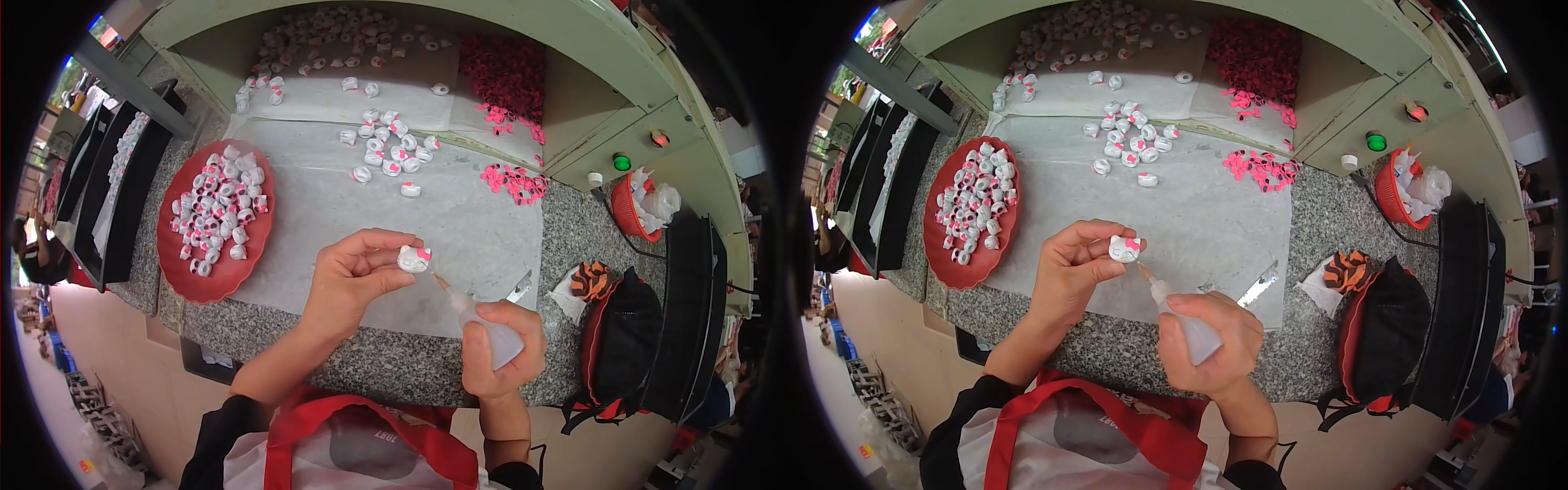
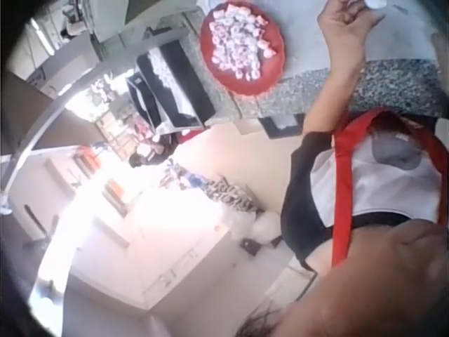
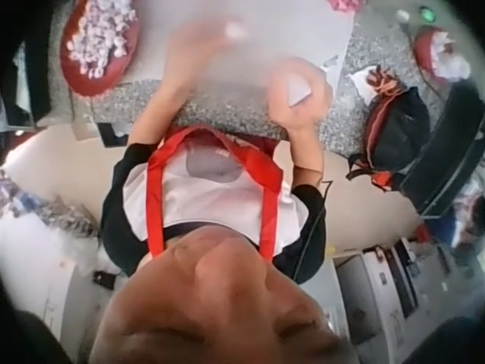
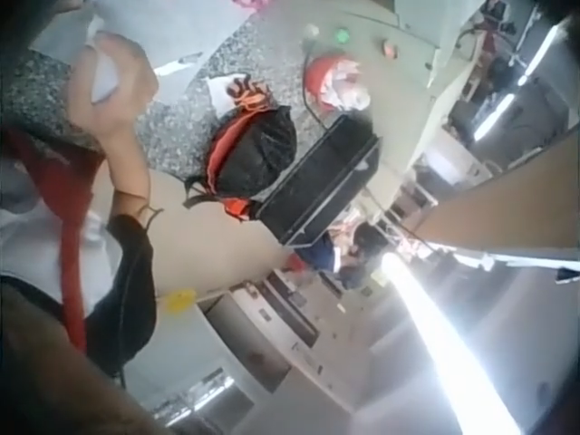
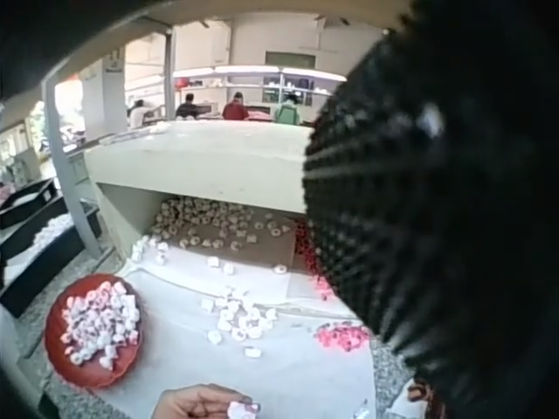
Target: Applying glue and attaching pink bows to white Hello Kitty toy heads at a factory workstation.
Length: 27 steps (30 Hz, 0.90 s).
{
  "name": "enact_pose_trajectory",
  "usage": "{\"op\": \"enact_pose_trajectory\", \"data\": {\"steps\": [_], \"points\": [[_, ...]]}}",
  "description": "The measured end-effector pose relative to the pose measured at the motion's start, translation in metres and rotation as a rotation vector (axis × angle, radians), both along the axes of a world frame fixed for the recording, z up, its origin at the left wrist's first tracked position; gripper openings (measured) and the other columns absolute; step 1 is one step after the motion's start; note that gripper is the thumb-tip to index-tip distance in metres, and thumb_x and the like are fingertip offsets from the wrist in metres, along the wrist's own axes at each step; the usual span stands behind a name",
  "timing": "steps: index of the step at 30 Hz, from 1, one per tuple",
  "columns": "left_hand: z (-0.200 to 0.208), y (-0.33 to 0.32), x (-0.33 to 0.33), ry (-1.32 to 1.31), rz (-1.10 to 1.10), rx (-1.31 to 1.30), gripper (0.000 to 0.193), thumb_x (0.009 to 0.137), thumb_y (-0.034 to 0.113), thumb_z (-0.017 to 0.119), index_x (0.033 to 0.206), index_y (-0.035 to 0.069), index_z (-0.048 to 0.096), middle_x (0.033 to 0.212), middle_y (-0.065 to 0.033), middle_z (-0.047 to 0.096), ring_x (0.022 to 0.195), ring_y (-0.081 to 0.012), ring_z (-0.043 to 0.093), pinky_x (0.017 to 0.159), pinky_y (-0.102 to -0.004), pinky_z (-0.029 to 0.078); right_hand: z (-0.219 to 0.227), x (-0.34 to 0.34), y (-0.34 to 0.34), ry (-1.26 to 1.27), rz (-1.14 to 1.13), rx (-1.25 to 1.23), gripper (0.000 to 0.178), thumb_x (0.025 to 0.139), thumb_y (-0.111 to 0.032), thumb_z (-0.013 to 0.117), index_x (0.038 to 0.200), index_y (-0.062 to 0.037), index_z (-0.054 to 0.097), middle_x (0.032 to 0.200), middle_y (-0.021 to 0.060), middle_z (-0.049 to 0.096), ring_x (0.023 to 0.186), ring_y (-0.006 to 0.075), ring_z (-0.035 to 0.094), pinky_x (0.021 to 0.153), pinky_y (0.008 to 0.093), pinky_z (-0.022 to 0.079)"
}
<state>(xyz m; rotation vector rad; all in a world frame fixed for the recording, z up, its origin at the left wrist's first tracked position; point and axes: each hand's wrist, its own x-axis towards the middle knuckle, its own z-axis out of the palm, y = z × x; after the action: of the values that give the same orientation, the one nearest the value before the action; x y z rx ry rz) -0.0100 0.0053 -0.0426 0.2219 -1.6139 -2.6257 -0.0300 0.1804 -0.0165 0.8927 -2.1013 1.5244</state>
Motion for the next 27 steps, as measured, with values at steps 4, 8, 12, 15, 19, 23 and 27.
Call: {"op": "enact_pose_trajectory", "data": {"steps": [4,8,12,15,19,23,27], "points": [[-0.0017,-0.0016,-0.0005,-0.005,0.012,-0.001,0.034,0.069,-0.012,0.059,0.101,-0.003,0.052,0.100,-0.0128,0.059,0.096,-0.0212,0.057,0.082,-0.0305,0.046,-0.0023,0.0054,-0.0006,-0.133,-0.051,-0.054,0.017,0.068,-0.004,0.059,0.083,0.0004,0.054,0.075,0.0109,0.059,0.061,0.0151,0.056,0.057,0.0244,0.045],[-0.0047,-0.0031,-0.0012,0.034,0.011,0.015,0.033,0.072,-0.013,0.057,0.103,-0.003,0.053,0.102,-0.0126,0.058,0.094,-0.0173,0.057,0.079,-0.0250,0.048,0.0032,-0.0005,0.0011,-0.077,0.010,0.011,0.019,0.067,-0.002,0.061,0.085,0.0017,0.053,0.073,0.0110,0.060,0.057,0.0181,0.057,0.052,0.0261,0.046],[-0.0052,-0.0028,-0.0013,0.028,0.016,0.006,0.033,0.072,-0.013,0.057,0.103,-0.003,0.053,0.102,-0.0128,0.058,0.094,-0.0175,0.057,0.079,-0.0251,0.048,0.0019,0.0047,0.0003,-0.105,-0.033,-0.044,0.015,0.068,-0.005,0.058,0.082,-0.0001,0.054,0.073,0.0104,0.059,0.060,0.0147,0.056,0.056,0.0243,0.045],[-0.0045,-0.0012,-0.0014,0.004,0.017,0.004,0.034,0.070,-0.011,0.058,0.102,-0.002,0.052,0.101,-0.0136,0.058,0.098,-0.0243,0.057,0.084,-0.0336,0.045,-0.0006,0.0053,0.0011,-0.107,-0.053,-0.068,0.016,0.068,-0.005,0.058,0.083,0.0001,0.054,0.072,0.0105,0.059,0.060,0.0144,0.056,0.056,0.0243,0.045],[-0.0043,-0.0005,0.0000,0.003,-0.005,0.016,0.034,0.070,-0.011,0.058,0.102,-0.002,0.052,0.101,-0.0134,0.058,0.098,-0.0245,0.057,0.084,-0.0339,0.045,0.0004,0.0025,0.0016,-0.067,0.022,-0.031,0.025,0.065,0.001,0.063,0.086,0.0040,0.051,0.073,0.0118,0.060,0.054,0.0211,0.059,0.049,0.0280,0.048],[-0.0060,-0.0024,0.0011,0.016,-0.007,0.015,0.034,0.070,-0.012,0.058,0.102,-0.002,0.053,0.101,-0.0133,0.058,0.098,-0.0249,0.057,0.084,-0.0339,0.045,0.0021,0.0028,-0.0009,-0.067,0.035,-0.016,0.024,0.065,0.001,0.063,0.086,0.0037,0.052,0.073,0.0116,0.060,0.055,0.0213,0.060,0.049,0.0281,0.048],[-0.0040,-0.0025,0.0000,0.016,0.007,0.018,0.034,0.072,-0.013,0.057,0.104,-0.004,0.052,0.102,-0.0128,0.058,0.095,-0.0177,0.057,0.080,-0.0259,0.047,0.0016,0.0038,-0.0021,-0.119,-0.009,-0.038,0.015,0.069,-0.007,0.059,0.082,0.0004,0.055,0.072,0.0110,0.060,0.060,0.0150,0.057,0.055,0.0241,0.045]]}}
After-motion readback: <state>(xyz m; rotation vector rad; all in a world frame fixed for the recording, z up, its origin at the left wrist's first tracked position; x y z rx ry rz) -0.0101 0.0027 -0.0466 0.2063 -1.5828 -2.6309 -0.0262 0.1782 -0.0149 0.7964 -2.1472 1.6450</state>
